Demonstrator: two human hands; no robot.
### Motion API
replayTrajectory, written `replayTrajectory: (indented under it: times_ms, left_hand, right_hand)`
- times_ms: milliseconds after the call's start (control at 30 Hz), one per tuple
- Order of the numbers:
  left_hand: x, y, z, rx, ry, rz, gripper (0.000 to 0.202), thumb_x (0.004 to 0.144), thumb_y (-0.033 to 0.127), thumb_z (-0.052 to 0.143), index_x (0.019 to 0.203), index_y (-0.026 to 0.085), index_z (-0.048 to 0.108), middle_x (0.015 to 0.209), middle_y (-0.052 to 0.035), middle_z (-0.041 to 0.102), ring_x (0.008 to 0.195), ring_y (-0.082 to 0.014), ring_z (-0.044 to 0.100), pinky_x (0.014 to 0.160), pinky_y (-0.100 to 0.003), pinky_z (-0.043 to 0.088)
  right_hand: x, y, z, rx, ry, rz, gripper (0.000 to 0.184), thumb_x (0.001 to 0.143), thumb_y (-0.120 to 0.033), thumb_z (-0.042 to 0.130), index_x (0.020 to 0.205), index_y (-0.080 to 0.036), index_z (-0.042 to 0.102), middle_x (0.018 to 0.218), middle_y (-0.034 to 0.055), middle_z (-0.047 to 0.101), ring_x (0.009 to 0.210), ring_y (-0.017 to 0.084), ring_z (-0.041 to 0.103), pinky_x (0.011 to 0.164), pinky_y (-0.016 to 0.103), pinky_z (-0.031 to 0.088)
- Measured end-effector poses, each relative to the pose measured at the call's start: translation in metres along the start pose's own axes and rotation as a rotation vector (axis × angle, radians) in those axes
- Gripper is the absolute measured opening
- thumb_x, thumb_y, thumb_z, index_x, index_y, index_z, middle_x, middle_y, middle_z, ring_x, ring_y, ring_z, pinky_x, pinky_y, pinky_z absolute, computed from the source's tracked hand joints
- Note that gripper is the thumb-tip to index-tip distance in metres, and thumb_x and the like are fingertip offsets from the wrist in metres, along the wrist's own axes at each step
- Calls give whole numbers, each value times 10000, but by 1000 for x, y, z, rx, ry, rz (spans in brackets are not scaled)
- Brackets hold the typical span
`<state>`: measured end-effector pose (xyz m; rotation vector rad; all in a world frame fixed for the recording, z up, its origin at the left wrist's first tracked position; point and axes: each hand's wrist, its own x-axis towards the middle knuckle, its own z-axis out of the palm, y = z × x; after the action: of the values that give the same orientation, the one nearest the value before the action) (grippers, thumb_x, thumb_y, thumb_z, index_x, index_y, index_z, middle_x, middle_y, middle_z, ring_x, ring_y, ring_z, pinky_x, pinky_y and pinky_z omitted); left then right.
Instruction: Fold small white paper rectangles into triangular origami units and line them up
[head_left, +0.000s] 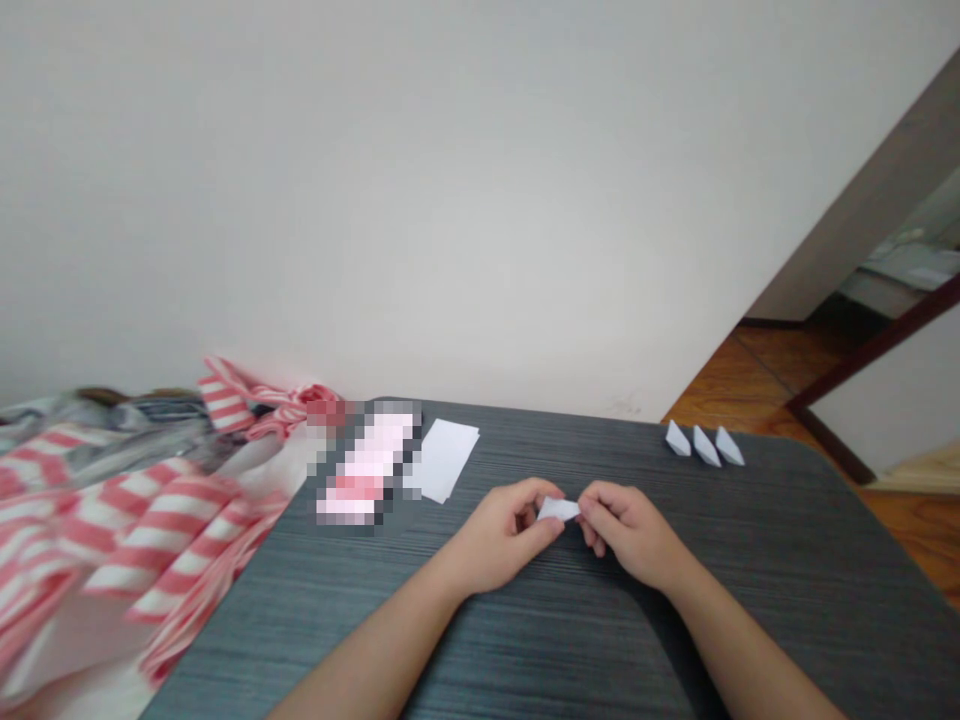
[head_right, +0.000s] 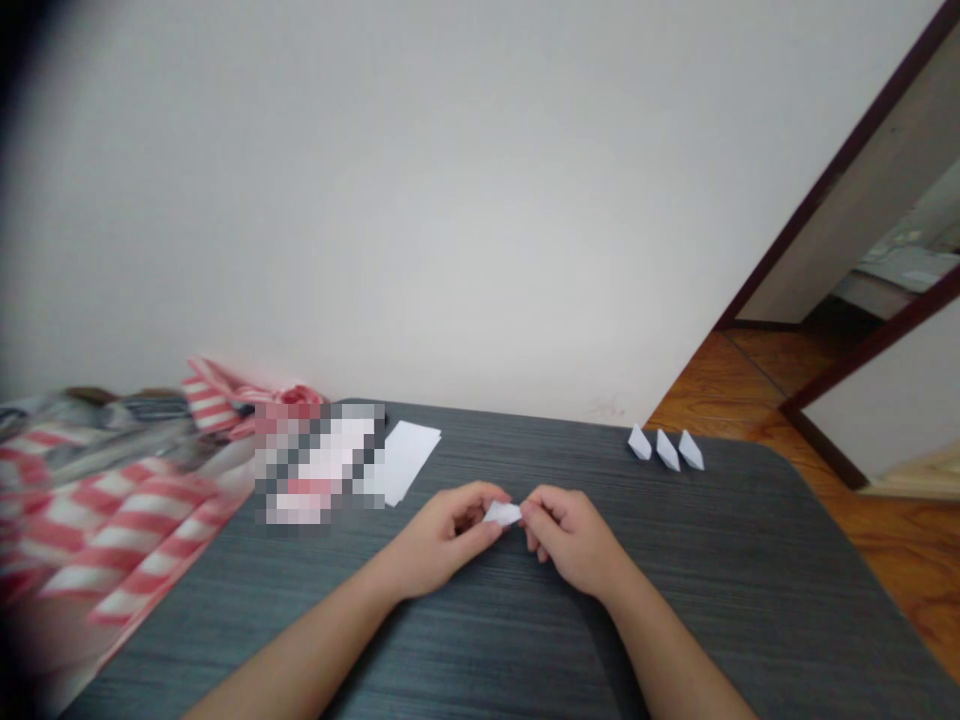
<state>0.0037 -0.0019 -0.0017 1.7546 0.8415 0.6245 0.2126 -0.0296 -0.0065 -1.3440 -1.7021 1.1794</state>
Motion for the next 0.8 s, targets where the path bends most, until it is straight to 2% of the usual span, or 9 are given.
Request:
replayTrajectory:
  times_ms: [100, 333, 533, 800]
  left_hand:
    - [0, 0, 0, -11, 10, -17, 263, 900, 362, 565, 1052, 159, 634, 705, 13, 562, 598, -110, 473, 545, -209, 357]
    - [1, -1, 1, -72, -25, -54, 279, 812, 313, 673, 1045, 161, 650, 688, 8, 618, 599, -118, 525, 544, -207, 369]
    - [1, 1, 2, -50, 1, -43, 222, 859, 339, 610, 963, 153, 671, 659, 5, 607, 577, -112, 500, 532, -204, 350]
    - [2, 4, 0, 88, 15, -21, 230, 906, 331, 530, 907, 174, 699, 688, 1, 608, 611, -124, 497, 554, -213, 344]
  right_hand:
    - [0, -1, -1, -12, 6, 4, 335, 953, -346, 481, 670, -182, 552, 545, -27, 589, 464, 103, 553, 490, 205, 411]
    - [0, -3, -1, 4, 9, -2, 361, 961, -382, 475, 668, -185, 551, 524, -28, 580, 455, 104, 548, 490, 208, 414]
    - [1, 0, 0, 46, -4, -23, 357, 959, -431, 483, 724, -179, 575, 576, -10, 621, 483, 110, 570, 504, 212, 426]
    - [0, -2, 3, 85, -24, 7, 243, 943, -321, 514, 778, -170, 609, 606, -8, 643, 477, 97, 562, 500, 203, 412]
